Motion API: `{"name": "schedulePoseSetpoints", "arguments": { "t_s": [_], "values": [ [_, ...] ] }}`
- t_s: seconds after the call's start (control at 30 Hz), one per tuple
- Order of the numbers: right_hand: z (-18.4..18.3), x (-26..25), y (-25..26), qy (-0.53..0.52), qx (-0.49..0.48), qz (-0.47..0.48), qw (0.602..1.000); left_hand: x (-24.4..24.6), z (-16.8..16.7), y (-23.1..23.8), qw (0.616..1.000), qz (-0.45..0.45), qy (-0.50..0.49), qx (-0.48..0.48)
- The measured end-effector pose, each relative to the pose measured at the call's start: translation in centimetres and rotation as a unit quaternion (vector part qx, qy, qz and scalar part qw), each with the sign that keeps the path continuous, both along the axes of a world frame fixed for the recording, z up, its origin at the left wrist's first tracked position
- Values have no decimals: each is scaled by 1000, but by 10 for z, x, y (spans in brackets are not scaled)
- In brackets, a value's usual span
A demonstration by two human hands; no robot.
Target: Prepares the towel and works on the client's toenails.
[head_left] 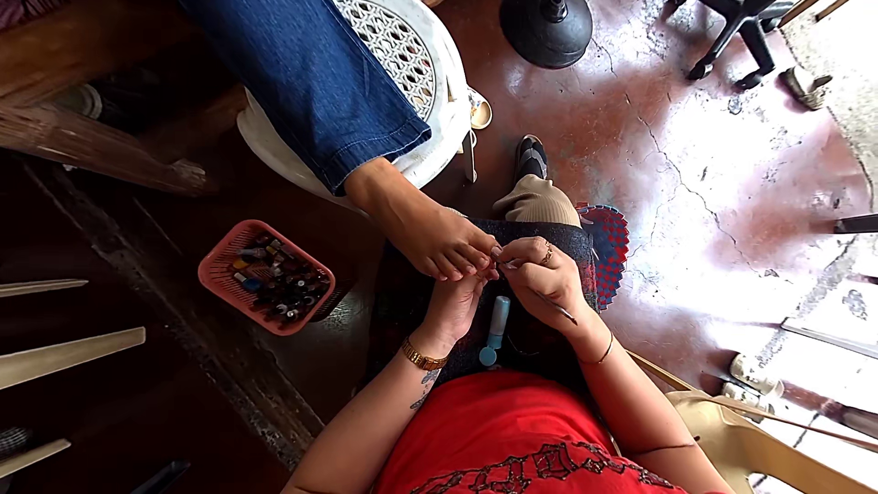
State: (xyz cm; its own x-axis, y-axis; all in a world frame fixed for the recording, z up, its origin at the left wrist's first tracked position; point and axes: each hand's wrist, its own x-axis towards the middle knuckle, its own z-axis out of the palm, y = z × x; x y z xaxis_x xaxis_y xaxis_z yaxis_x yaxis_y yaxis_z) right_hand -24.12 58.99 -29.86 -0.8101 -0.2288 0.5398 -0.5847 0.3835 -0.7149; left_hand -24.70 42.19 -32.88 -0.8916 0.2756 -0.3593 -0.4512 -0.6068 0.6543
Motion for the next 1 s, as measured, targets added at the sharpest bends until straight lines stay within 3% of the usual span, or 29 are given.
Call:
{"name": "schedulePoseSetpoints", "arguments": {
  "t_s": [0.1,0.23,0.37,0.5,0.63,0.77,0.9,1.0],
  "values": [
    [2,0,6,-31,-38,20,999,0,0,-1,1000,-1,1,-4],
    [1,0,0,4,15,2,1000,-1,-1,-1,1000,-5,-1,-3],
    [4,-1,6,-32,-28,21,999,-1,1,-1,1000,-2,-5,-8],
    [3,0,-2,3,29,-8,1000,-1,0,-1,1000,-5,-13,-6],
    [7,0,4,-40,-20,7,999,-2,0,0,1000,-6,-7,-7],
    [5,1,-6,13,53,-28,998,-2,0,0,1000,-4,-15,-2],
    [8,4,-2,-22,18,-25,999,-2,2,0,1000,-4,-16,-7],
    [8,4,-8,7,58,-43,997,-2,2,0,1000,-4,-17,-2]
  ]
}}
